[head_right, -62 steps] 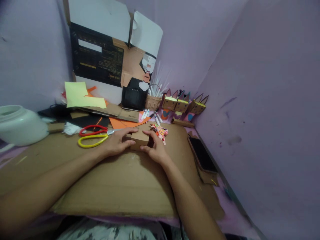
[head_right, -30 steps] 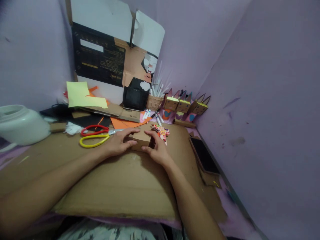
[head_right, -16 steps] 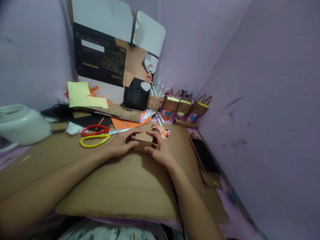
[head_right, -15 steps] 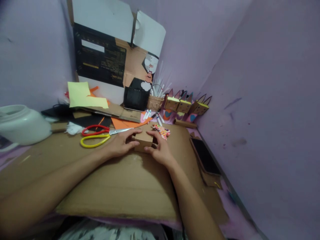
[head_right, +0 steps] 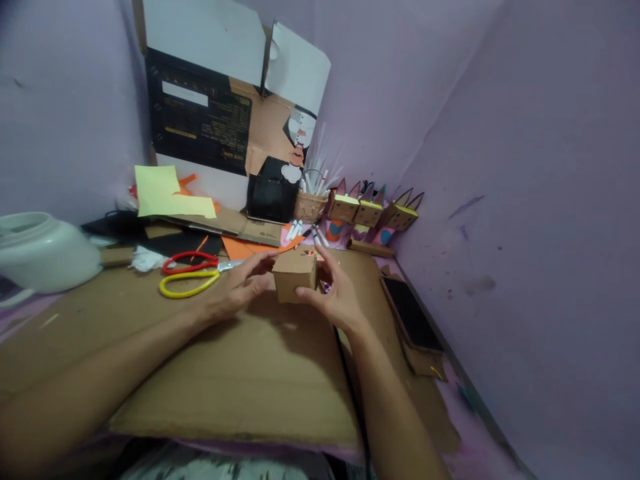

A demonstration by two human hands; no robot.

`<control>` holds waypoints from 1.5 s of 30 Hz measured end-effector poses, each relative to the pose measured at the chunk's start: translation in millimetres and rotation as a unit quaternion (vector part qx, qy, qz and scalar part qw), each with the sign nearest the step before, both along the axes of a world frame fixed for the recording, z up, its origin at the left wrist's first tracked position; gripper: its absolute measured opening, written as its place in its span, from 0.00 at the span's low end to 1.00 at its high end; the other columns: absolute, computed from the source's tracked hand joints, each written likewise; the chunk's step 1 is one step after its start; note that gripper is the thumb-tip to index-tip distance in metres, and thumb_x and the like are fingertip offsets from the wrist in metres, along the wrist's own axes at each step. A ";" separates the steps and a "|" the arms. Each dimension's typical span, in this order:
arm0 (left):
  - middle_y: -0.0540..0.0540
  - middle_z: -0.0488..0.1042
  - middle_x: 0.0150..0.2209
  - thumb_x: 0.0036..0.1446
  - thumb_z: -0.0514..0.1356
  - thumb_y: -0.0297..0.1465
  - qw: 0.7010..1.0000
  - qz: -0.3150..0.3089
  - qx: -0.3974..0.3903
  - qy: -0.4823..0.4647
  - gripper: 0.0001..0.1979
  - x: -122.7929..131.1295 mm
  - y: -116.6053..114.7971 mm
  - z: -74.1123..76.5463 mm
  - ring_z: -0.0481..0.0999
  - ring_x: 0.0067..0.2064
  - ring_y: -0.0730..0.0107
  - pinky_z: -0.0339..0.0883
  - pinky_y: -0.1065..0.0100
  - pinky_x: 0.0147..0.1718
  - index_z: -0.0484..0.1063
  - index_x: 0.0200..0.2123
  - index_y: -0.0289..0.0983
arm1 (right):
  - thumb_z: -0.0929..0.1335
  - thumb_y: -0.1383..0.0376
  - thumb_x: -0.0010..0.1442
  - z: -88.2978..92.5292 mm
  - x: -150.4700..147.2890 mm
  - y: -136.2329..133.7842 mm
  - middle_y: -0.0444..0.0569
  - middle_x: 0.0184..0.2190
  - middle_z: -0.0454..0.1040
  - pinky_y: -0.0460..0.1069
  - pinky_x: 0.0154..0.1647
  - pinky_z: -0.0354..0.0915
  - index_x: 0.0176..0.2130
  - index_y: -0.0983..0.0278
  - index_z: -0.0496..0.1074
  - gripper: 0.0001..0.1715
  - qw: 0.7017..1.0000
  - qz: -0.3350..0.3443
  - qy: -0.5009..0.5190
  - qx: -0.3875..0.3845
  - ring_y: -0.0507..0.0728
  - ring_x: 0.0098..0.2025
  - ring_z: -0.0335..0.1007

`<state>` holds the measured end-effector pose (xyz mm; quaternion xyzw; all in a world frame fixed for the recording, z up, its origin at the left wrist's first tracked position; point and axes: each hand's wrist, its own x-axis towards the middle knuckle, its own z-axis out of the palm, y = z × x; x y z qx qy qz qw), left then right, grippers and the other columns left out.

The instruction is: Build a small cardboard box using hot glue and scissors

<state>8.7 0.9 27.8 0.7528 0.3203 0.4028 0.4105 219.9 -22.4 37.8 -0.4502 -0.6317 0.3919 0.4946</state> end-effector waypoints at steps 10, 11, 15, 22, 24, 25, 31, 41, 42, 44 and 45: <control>0.37 0.67 0.55 0.53 0.59 0.41 0.991 0.005 -0.098 -0.088 0.28 -3.7 -2.2 3.1 0.67 0.55 0.53 0.65 0.57 0.50 0.61 0.56 0.36 | 0.69 0.54 0.51 -6.7 -18.2 1.3 0.50 0.35 0.77 0.51 0.26 0.73 0.43 0.61 0.69 0.21 0.955 0.030 0.186 -0.229 0.59 0.32 0.76; 0.38 0.65 0.57 0.51 0.61 0.40 0.993 -0.019 -0.085 -0.076 0.31 -3.2 -3.6 4.2 0.66 0.56 0.52 0.65 0.56 0.51 0.60 0.57 0.37 | 0.69 0.55 0.51 -6.4 -19.6 0.4 0.49 0.35 0.77 0.51 0.25 0.73 0.44 0.61 0.69 0.22 0.954 0.034 0.189 -0.232 0.58 0.32 0.76; 0.36 0.60 0.60 0.41 0.68 0.34 0.998 -0.040 -0.055 0.002 0.43 -0.7 -10.3 9.8 0.64 0.58 0.48 0.65 0.54 0.51 0.54 0.60 0.38 | 0.70 0.57 0.51 -7.2 -21.9 -2.1 0.49 0.38 0.77 0.49 0.25 0.73 0.44 0.61 0.70 0.21 0.954 0.055 0.185 -0.228 0.57 0.32 0.76; 0.34 0.63 0.57 0.42 0.67 0.31 0.996 0.006 -0.092 -0.008 0.45 2.7 -9.7 5.5 0.71 0.52 0.53 0.67 0.54 0.49 0.49 0.61 0.36 | 0.68 0.48 0.52 -12.6 -15.8 -2.9 0.51 0.51 0.72 0.55 0.41 0.72 0.53 0.57 0.67 0.31 0.979 0.078 0.113 -0.153 0.62 0.48 0.71; 0.35 0.65 0.56 0.43 0.67 0.32 0.994 0.001 -0.101 -0.034 0.43 0.7 -6.4 2.2 0.71 0.53 0.53 0.67 0.55 0.49 0.51 0.60 0.37 | 0.72 0.47 0.46 -11.5 -15.2 -4.5 0.51 0.60 0.62 0.57 0.49 0.67 0.59 0.54 0.59 0.44 0.987 0.096 0.093 -0.093 0.64 0.56 0.64; 0.35 0.66 0.55 0.43 0.67 0.33 0.993 -0.002 -0.103 -0.049 0.42 -0.5 -4.9 0.7 0.70 0.53 0.53 0.67 0.55 0.50 0.51 0.60 0.37 | 0.74 0.47 0.43 -10.7 -16.0 -5.5 0.51 0.62 0.57 0.57 0.52 0.65 0.61 0.53 0.55 0.51 0.989 0.105 0.079 -0.072 0.64 0.59 0.61; 0.37 0.65 0.55 0.43 0.69 0.33 0.991 -0.028 -0.103 -0.078 0.38 -2.1 -5.6 -1.1 0.69 0.55 0.56 0.66 0.58 0.52 0.54 0.56 0.38 | 0.75 0.56 0.43 -9.7 -27.7 -11.0 0.55 0.63 0.54 0.57 0.54 0.64 0.62 0.56 0.52 0.53 0.997 0.063 0.032 -0.016 0.64 0.62 0.56; 0.35 0.64 0.57 0.48 0.64 0.32 0.993 -0.049 -0.094 -0.059 0.37 -4.8 -10.4 -0.3 0.68 0.56 0.53 0.65 0.54 0.53 0.51 0.59 0.37 | 0.72 0.66 0.43 -20.6 -26.6 -7.0 0.54 0.55 0.64 0.57 0.47 0.68 0.56 0.57 0.59 0.41 0.999 0.020 0.026 0.033 0.63 0.57 0.61; 0.35 0.64 0.57 0.48 0.64 0.31 0.993 -0.045 -0.095 -0.058 0.37 -4.9 -10.9 -0.3 0.68 0.56 0.54 0.65 0.54 0.53 0.51 0.59 0.37 | 0.71 0.67 0.43 -20.4 -27.2 -7.1 0.54 0.55 0.64 0.57 0.47 0.68 0.56 0.57 0.59 0.41 0.999 0.018 0.028 0.029 0.63 0.57 0.61; 0.36 0.64 0.57 0.49 0.63 0.30 0.993 -0.044 -0.097 -0.061 0.36 -4.7 -12.5 0.7 0.68 0.56 0.54 0.65 0.55 0.53 0.51 0.59 0.37 | 0.71 0.67 0.42 -19.4 -28.4 -7.8 0.55 0.55 0.64 0.57 0.47 0.69 0.55 0.58 0.59 0.41 0.999 0.009 0.028 0.019 0.63 0.57 0.61; 0.36 0.64 0.57 0.49 0.63 0.30 0.993 -0.043 -0.096 -0.061 0.36 -4.4 -13.5 1.7 0.68 0.56 0.55 0.65 0.56 0.53 0.51 0.59 0.37 | 0.71 0.67 0.42 -18.9 -28.8 -8.1 0.55 0.55 0.64 0.57 0.46 0.69 0.55 0.58 0.59 0.41 0.999 0.004 0.029 0.015 0.64 0.57 0.61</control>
